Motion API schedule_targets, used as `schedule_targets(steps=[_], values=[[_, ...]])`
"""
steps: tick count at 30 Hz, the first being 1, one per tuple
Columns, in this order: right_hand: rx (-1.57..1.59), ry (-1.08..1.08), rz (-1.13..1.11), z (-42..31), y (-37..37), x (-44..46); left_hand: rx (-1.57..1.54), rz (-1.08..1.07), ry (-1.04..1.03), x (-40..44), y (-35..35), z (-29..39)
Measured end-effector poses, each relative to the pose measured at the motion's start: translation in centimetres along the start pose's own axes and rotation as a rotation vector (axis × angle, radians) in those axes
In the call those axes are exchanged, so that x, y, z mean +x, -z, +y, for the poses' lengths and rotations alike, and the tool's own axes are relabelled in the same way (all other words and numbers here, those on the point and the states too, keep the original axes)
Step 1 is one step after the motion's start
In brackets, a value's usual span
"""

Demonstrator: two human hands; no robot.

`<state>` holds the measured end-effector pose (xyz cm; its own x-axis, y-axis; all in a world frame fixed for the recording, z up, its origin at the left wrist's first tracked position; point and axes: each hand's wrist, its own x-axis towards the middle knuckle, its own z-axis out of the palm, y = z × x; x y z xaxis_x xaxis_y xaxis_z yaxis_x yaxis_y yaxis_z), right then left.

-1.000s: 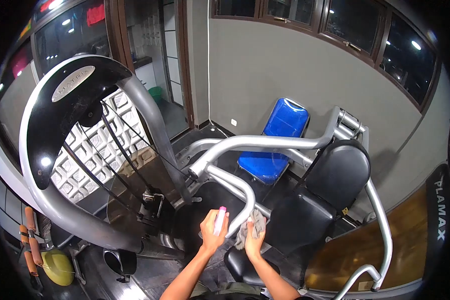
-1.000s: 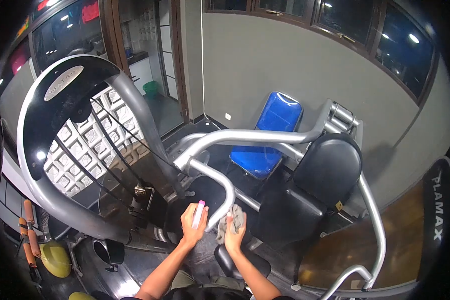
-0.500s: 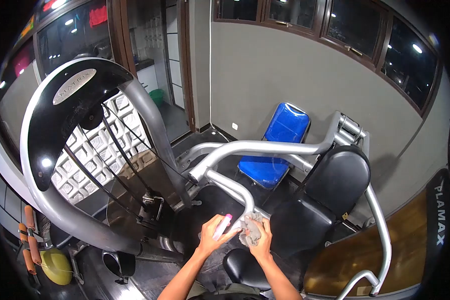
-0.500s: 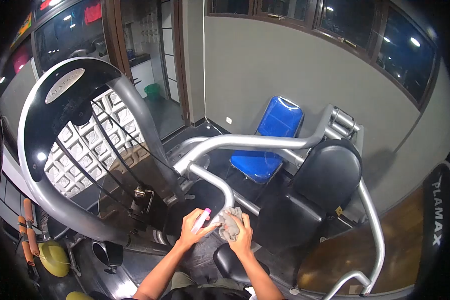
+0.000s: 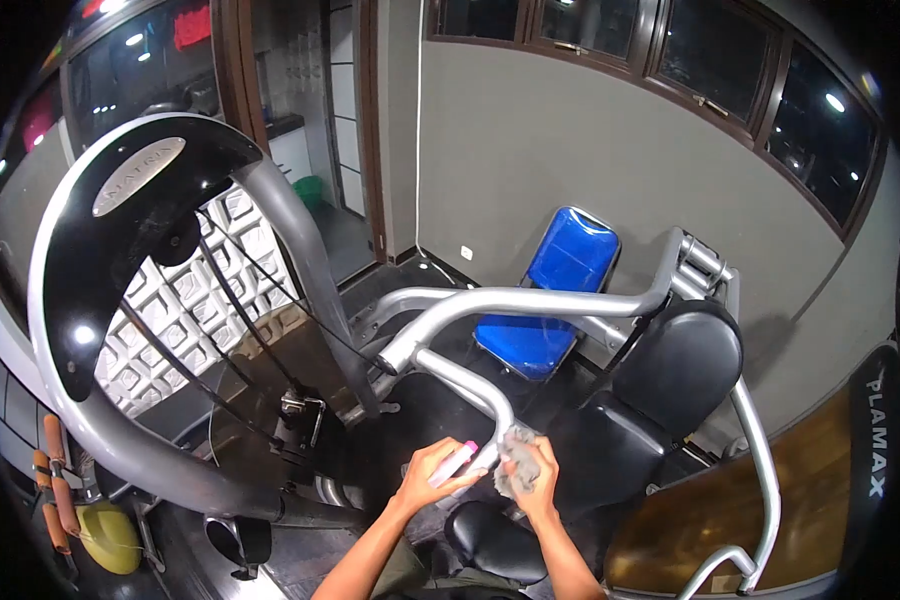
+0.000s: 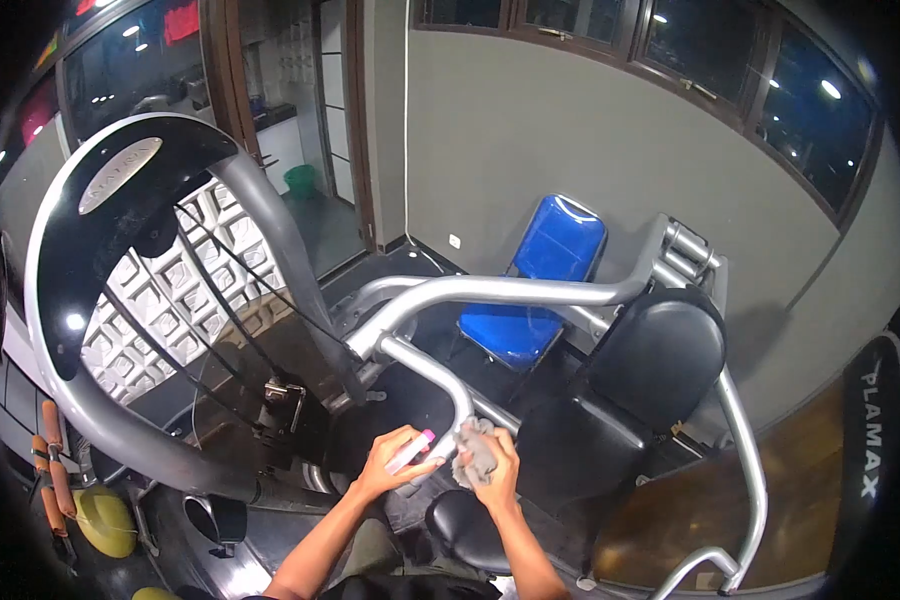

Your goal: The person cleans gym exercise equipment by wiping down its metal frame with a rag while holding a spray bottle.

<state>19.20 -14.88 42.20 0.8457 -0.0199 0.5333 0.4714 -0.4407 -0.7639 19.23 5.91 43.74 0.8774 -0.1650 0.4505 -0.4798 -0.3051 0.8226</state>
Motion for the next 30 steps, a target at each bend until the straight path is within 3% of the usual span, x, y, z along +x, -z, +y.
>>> schedule_targets(steps=[3,10,13,14,17,20,24,30], values=[[-0.170,0.003,-0.137,-2.9,1.9,2.2,-0.007,-0.125,-0.015,0.7,0.8,-0.6],[-0.518,0.072,-0.381,-7.4,2.2,11.1,-0.072,-0.176,-0.170,2.2,0.7,-2.6],[-0.826,0.150,-0.830,-9.8,2.3,12.4,-0.143,-0.192,-0.219,2.7,0.6,-2.9],[-0.838,0.136,-0.829,-10.0,2.4,12.6,-0.167,-0.179,-0.247,2.9,0.6,-2.9],[-0.877,0.353,-1.031,-9.5,2.4,13.1,-0.211,-0.175,-0.306,3.4,0.9,-2.7],[-0.995,0.357,-1.090,-10.3,1.5,14.4,-0.217,-0.134,-0.317,3.4,1.2,-4.3],[-1.038,0.338,-0.914,-10.0,-0.7,14.1,-0.369,-0.008,-0.213,5.8,2.7,-5.6],[-1.301,0.228,-0.894,-11.3,-2.8,10.6,-0.372,-0.019,-0.228,11.7,4.6,-5.2]])
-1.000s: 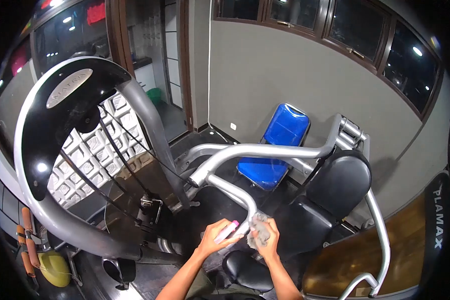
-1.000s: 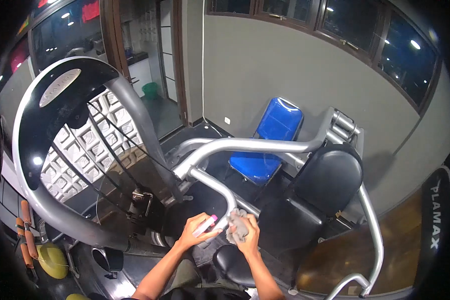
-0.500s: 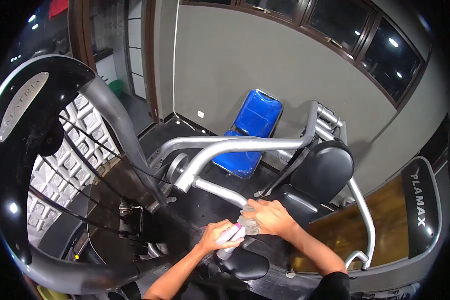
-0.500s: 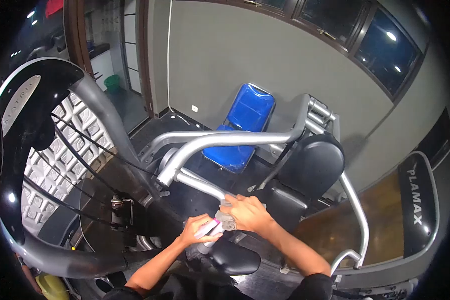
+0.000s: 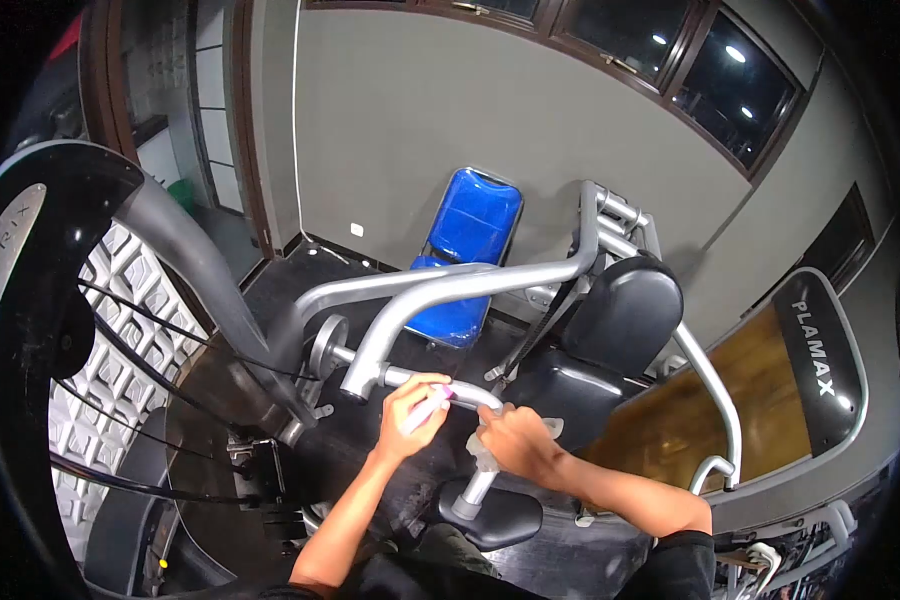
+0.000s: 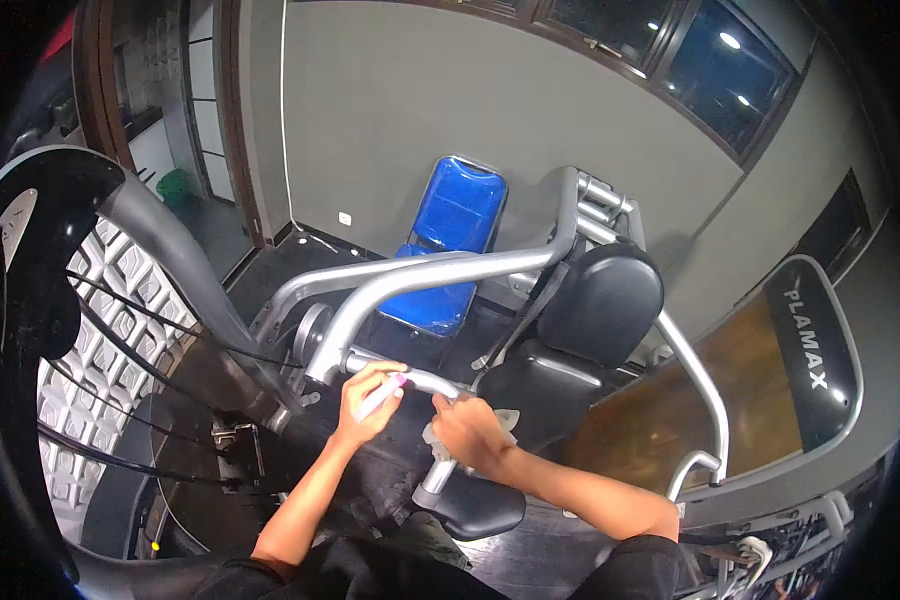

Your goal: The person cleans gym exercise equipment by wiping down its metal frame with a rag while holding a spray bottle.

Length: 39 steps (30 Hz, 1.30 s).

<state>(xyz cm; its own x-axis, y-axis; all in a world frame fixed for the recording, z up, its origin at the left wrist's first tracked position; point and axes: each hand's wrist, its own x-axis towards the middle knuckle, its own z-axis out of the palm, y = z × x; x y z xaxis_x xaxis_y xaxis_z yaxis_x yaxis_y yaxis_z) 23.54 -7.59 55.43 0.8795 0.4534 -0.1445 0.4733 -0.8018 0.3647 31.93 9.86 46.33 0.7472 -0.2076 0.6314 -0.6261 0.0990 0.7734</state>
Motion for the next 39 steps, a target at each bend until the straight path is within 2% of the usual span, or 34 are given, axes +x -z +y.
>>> schedule_targets(steps=[2,4,6,7,8,10,12,14,15,17,18,20,21,22,24,25,27,28,30,31,32,34,36,38,39], values=[[0.229,0.119,-0.083,1.6,1.0,-0.5,-0.012,-0.027,0.043,0.7,0.2,-0.3],[0.235,0.150,-0.111,3.5,0.5,-1.0,0.000,-0.130,0.139,1.0,0.2,-1.1],[0.430,0.174,0.178,5.0,0.0,-1.8,-0.023,-0.130,0.082,0.9,0.3,-2.1],[0.477,0.058,0.158,5.3,0.4,-2.3,-0.059,-0.179,0.232,1.1,0.6,-1.9],[0.473,0.056,0.154,5.3,-0.4,-2.4,-0.096,-0.225,0.383,1.2,0.9,-1.7],[0.730,-0.157,0.352,5.0,-3.1,-2.8,-0.127,-0.258,0.449,1.6,1.4,-1.2],[0.978,-0.247,0.521,3.5,-5.1,-2.1,-0.154,-0.299,0.520,1.9,1.6,-1.0],[1.477,-0.635,0.559,1.2,-8.4,-2.1,-0.178,-0.320,0.548,2.1,1.9,-0.8],[1.481,-0.640,0.565,0.4,-10.4,-2.5,-0.175,-0.327,0.547,2.1,1.9,-1.0],[1.930,-0.900,0.555,-0.7,-13.3,-3.0,-0.158,-0.311,0.462,1.9,1.9,-1.5],[1.933,-0.898,0.562,-0.6,-12.8,-2.8,-0.154,-0.315,0.459,1.9,1.8,-1.8],[2.393,-1.002,0.360,-0.5,-11.4,-2.8,-0.102,-0.291,0.319,1.8,1.6,-2.0],[2.422,-1.027,0.284,-0.1,-10.4,-2.2,-0.104,-0.293,0.360,1.8,1.6,-1.9],[2.427,-1.028,0.289,0.3,-10.8,-1.6,-0.102,-0.299,0.360,1.7,1.6,-1.9],[2.622,-0.785,0.214,1.4,-13.1,0.1,-0.138,-0.290,0.387,1.7,1.6,-1.9],[2.624,-0.783,0.217,1.9,-14.2,1.0,-0.137,-0.292,0.386,1.7,1.6,-1.9],[2.580,-0.527,0.122,2.5,-15.2,2.5,-0.145,-0.295,0.355,1.7,1.7,-1.9],[2.579,-0.523,0.123,2.5,-15.0,2.4,-0.143,-0.294,0.353,1.7,1.7,-1.9],[2.358,-0.750,0.225,1.9,-13.6,1.3,-0.157,-0.282,0.367,1.6,1.6,-2.0],[2.311,-0.792,0.191,2.0,-8.9,0.2,-0.157,-0.278,0.368,1.6,1.6,-1.7],[2.309,-0.789,0.188,2.4,-8.9,-0.5,-0.149,-0.280,0.428,1.7,1.7,-1.3],[1.771,-0.676,0.271,3.1,-8.9,-2.2,-0.141,-0.280,0.487,1.8,1.6,-1.2],[1.717,-0.662,0.240,3.4,-7.4,-2.6,-0.142,-0.248,0.389,1.6,1.3,-1.6],[1.374,-0.533,0.278,3.8,-5.8,-1.9,-0.142,-0.248,0.359,1.4,1.2,-2.0],[1.341,-0.559,0.278,4.0,-5.5,-1.2,-0.139,-0.247,0.327,1.4,1.3,-2.1]])
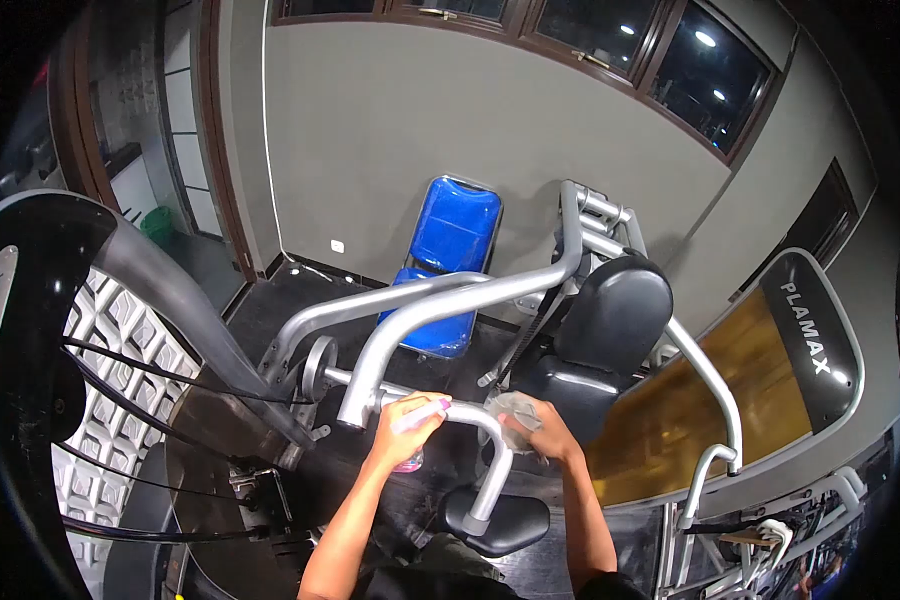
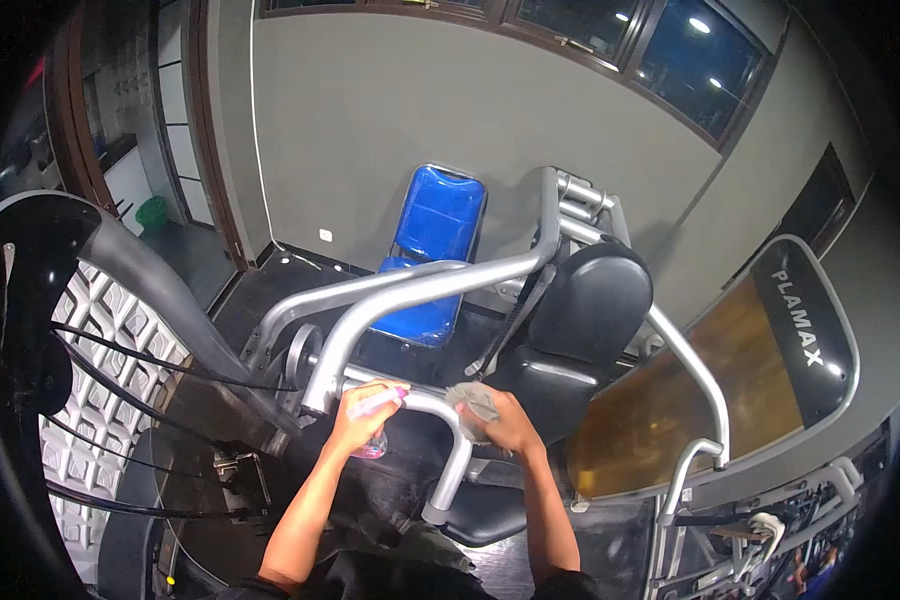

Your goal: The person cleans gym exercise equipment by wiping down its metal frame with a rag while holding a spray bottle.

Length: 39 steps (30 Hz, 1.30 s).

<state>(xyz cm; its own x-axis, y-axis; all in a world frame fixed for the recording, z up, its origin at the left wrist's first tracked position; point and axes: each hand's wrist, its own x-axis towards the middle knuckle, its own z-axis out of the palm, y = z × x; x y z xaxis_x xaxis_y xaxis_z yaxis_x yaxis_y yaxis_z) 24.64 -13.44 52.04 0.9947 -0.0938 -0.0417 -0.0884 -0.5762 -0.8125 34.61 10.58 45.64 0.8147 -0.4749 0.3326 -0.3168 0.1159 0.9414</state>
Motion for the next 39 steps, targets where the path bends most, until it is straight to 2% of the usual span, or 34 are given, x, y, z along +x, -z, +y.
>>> schedule_targets(steps=[5,7,8,13,15,17,19,21,27,29,33,37,39], values=[[-0.136,0.088,-0.065,-1.9,-1.3,4.2,0.010,-0.017,0.010,0.0,0.2,-0.2],[-0.383,0.310,-0.053,-1.2,-1.6,5.0,0.018,-0.025,0.007,-0.2,0.2,-0.3],[-0.390,0.335,-0.013,-1.6,-1.4,4.4,0.010,-0.031,0.031,-0.1,0.2,-0.1],[-0.300,0.321,-0.026,-2.0,1.1,0.2,-0.012,-0.047,0.181,-0.1,0.4,1.0],[-0.391,0.342,0.020,-1.7,1.6,-1.5,-0.004,-0.013,0.024,-0.2,0.2,0.2],[-0.391,0.304,0.058,-2.6,0.9,-2.3,-0.005,-0.007,0.015,-0.1,0.2,0.0],[-0.523,0.337,0.159,-3.6,-0.4,-2.3,-0.006,-0.015,0.008,-0.2,0.1,0.0],[-0.631,0.459,0.178,-3.8,-1.7,-0.9,0.035,-0.017,-0.012,-0.1,0.2,-0.1],[-0.745,0.345,0.141,-5.2,-2.3,-1.2,0.014,-0.010,-0.042,-0.2,0.1,-0.2],[-0.776,0.407,0.125,-4.2,-1.1,-2.4,0.012,-0.014,-0.047,-0.1,0.1,-0.5],[-0.824,0.366,0.100,-3.5,0.0,-3.6,0.001,-0.007,-0.024,-0.2,0.0,-0.3],[-0.895,0.444,0.027,-6.3,-1.7,-1.6,-0.007,0.002,-0.039,-0.2,-0.2,-0.6],[-0.946,0.494,0.005,-5.2,-2.9,-0.6,-0.050,0.007,-0.009,-0.3,-0.2,-0.7]])
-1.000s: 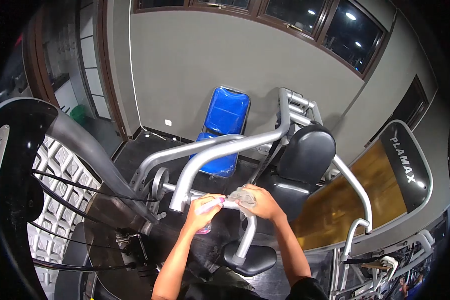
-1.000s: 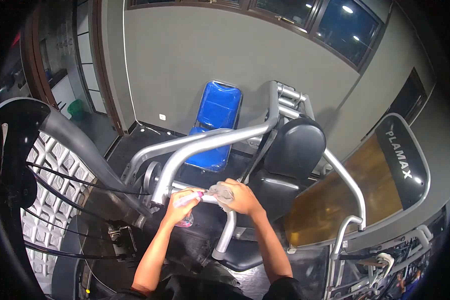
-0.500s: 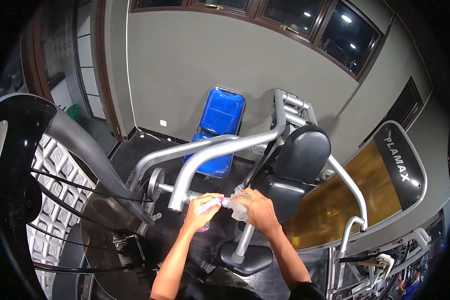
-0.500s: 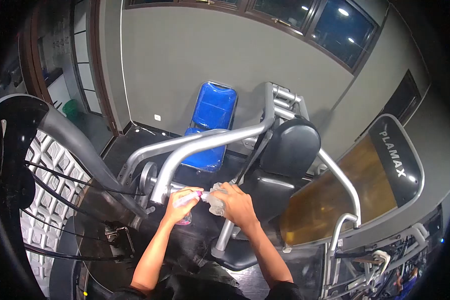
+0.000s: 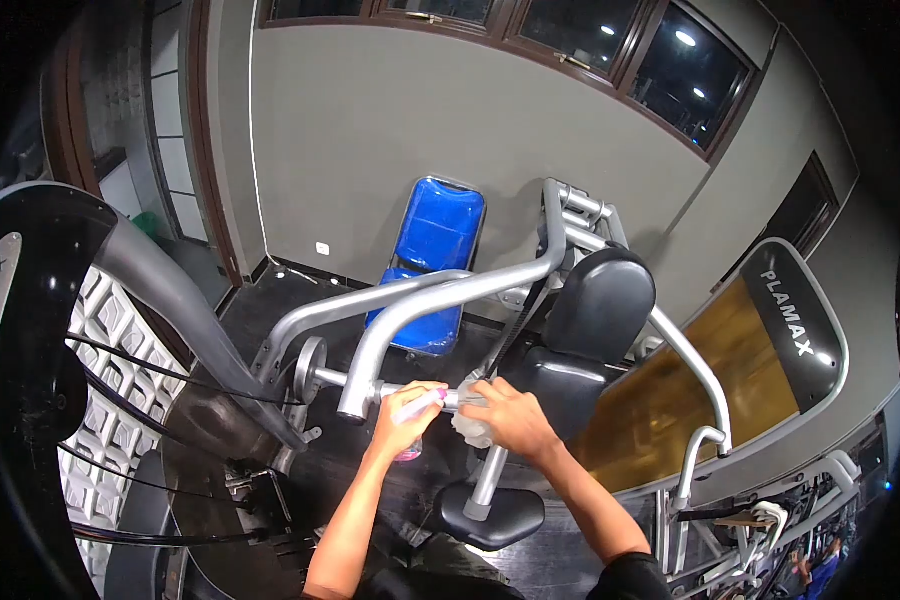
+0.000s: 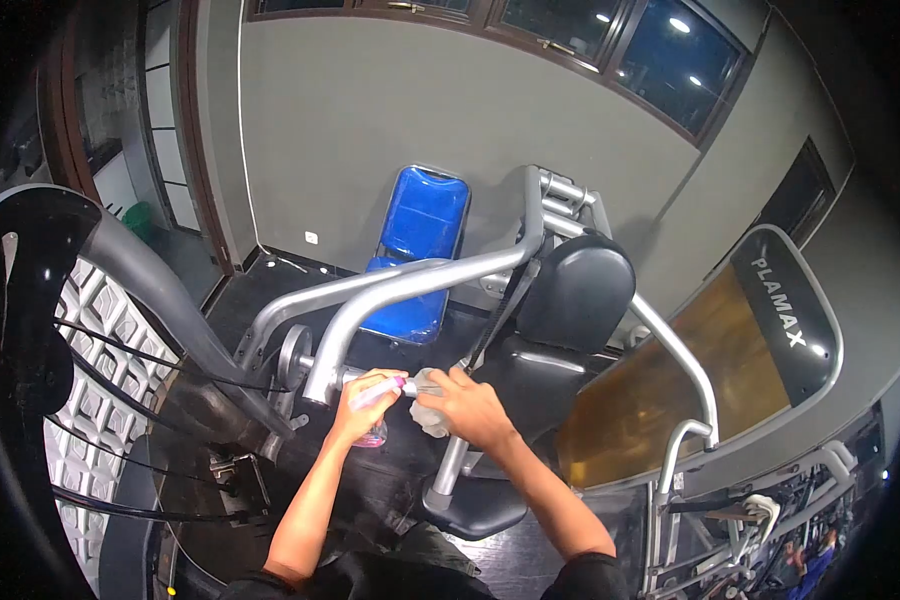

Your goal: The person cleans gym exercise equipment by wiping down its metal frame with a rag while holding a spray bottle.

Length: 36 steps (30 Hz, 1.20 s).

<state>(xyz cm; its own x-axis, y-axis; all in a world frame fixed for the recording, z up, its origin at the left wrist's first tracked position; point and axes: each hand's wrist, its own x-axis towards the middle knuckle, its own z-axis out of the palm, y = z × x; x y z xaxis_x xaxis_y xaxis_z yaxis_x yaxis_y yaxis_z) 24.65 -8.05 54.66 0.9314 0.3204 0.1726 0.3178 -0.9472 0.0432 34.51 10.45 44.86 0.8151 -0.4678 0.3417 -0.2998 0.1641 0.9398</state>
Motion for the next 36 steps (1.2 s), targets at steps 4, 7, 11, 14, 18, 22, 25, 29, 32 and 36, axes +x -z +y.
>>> schedule_targets(steps=[4,7,11,14,18,22,25,29,32,36], values=[[-0.069,0.033,-0.066,-0.2,0.4,-0.5,0.027,-0.008,-0.026,-0.1,0.1,0.2],[-0.161,0.024,-0.206,0.0,1.8,-1.3,0.049,-0.013,-0.060,0.0,0.2,-0.1],[-0.134,0.045,-0.193,0.3,2.2,-0.4,0.022,-0.049,0.031,-0.1,0.5,0.8],[0.019,0.008,-0.133,0.5,1.1,0.6,-0.051,-0.076,0.119,-0.1,0.6,0.7],[0.371,-0.122,0.055,1.5,0.1,0.9,-0.045,-0.099,0.086,0.0,0.8,0.6],[0.897,-0.341,0.007,4.4,-1.2,0.5,-0.039,-0.107,0.143,0.0,0.9,0.9],[1.201,-0.433,-0.169,7.4,-3.5,-0.3,0.010,-0.081,0.018,0.0,0.7,0.0],[1.513,-0.534,-0.251,8.3,-7.3,1.0,0.049,-0.043,-0.028,-0.1,0.5,0.0],[1.681,-0.655,-0.342,7.3,-8.6,2.3,0.034,-0.049,0.063,-0.3,0.6,0.7],[2.100,-0.811,-0.198,5.9,-13.5,2.9,0.033,-0.040,0.055,-0.2,0.5,0.1]])
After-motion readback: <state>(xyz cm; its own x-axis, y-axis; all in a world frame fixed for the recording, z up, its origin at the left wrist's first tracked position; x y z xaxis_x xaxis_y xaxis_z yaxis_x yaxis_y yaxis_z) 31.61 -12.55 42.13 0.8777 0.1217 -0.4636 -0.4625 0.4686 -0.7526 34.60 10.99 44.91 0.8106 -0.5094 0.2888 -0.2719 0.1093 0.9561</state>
